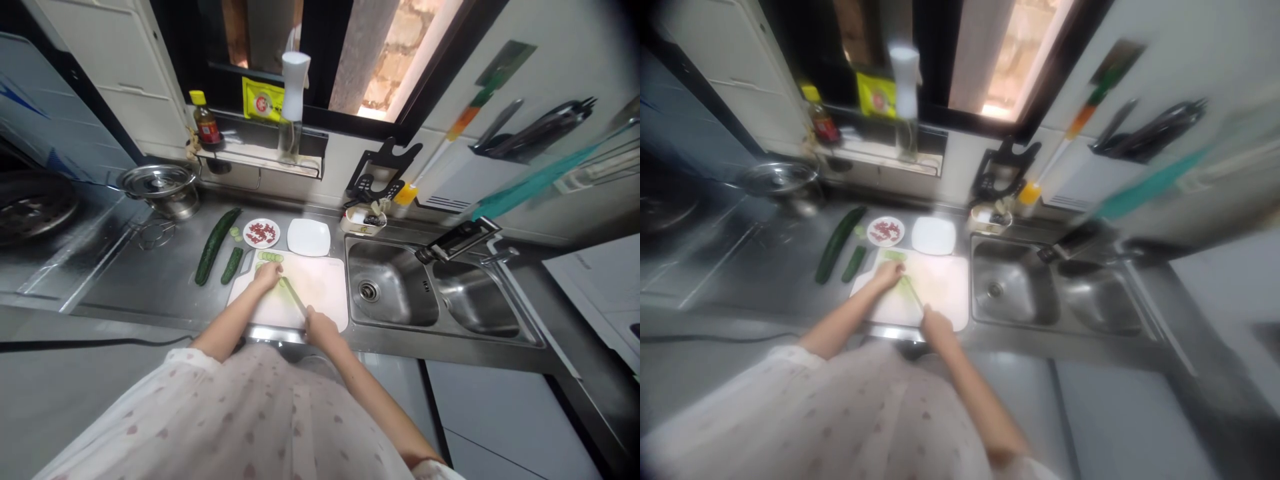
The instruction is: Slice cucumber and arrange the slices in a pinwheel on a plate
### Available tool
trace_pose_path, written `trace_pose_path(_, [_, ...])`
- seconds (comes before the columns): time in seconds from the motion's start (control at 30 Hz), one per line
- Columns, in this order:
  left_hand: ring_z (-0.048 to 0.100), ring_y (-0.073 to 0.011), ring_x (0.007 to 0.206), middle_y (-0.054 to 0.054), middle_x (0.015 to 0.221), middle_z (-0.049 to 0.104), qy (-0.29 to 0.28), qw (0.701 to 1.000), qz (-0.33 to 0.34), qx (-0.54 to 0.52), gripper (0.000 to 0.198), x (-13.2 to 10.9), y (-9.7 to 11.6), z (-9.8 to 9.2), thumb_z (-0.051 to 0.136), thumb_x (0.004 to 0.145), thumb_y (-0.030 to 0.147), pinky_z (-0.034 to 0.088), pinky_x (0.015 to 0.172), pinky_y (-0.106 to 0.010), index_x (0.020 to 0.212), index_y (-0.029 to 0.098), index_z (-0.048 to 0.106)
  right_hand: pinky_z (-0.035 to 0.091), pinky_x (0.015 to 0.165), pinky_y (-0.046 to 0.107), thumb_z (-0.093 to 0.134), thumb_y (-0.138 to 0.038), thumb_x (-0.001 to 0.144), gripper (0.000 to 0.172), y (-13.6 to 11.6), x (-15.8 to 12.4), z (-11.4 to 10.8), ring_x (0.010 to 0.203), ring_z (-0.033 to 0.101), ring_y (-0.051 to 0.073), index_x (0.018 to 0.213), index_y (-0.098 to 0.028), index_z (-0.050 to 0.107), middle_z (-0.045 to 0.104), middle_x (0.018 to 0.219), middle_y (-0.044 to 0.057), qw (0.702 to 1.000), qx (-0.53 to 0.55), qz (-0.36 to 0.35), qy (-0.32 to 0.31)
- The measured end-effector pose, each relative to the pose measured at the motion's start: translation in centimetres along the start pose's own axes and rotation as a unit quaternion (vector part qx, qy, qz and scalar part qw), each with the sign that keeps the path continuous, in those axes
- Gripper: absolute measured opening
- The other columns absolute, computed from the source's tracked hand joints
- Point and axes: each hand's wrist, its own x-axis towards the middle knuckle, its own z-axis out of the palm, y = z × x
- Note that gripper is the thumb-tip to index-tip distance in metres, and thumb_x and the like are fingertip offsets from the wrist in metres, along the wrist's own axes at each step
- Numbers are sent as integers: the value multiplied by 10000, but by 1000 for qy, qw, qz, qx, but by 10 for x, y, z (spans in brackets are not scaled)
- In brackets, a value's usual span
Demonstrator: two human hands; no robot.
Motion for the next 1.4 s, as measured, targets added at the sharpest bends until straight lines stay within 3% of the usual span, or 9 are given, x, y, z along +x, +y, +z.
trace_pose_path(0.3, [617, -204, 992, -39, 1033, 701, -1, 1000, -5, 10, 237, -1, 3, -1, 625, 742, 178, 451, 849, -266, 966, 219, 689, 432, 698, 294, 418, -175, 891, 317, 0, -1, -5, 942, 648, 240, 1204, -183, 471, 672, 988, 137, 1000, 2, 9, -28])
trace_pose_path(0.93, [623, -206, 970, -59, 1017, 700, 8, 999, 20, 28, 213, -5, 3, -3, 605, 762, 174, 443, 824, -263, 958, 206, 683, 462, 695, 327, 381, -132, 892, 317, 8, 7, -22, 931, 663, 270, 1177, -143, 520, 674, 1022, 179, 999, -33, -32, 0])
trace_pose_path(1.4, [623, -195, 950, -49, 984, 702, 18, 1000, 21, 12, 230, -5, 2, -1, 599, 748, 143, 443, 843, -260, 957, 198, 679, 420, 691, 287, 400, -192, 906, 272, 11, -18, 2, 939, 644, 231, 1159, -180, 496, 672, 995, 139, 1000, 25, 4, -11])
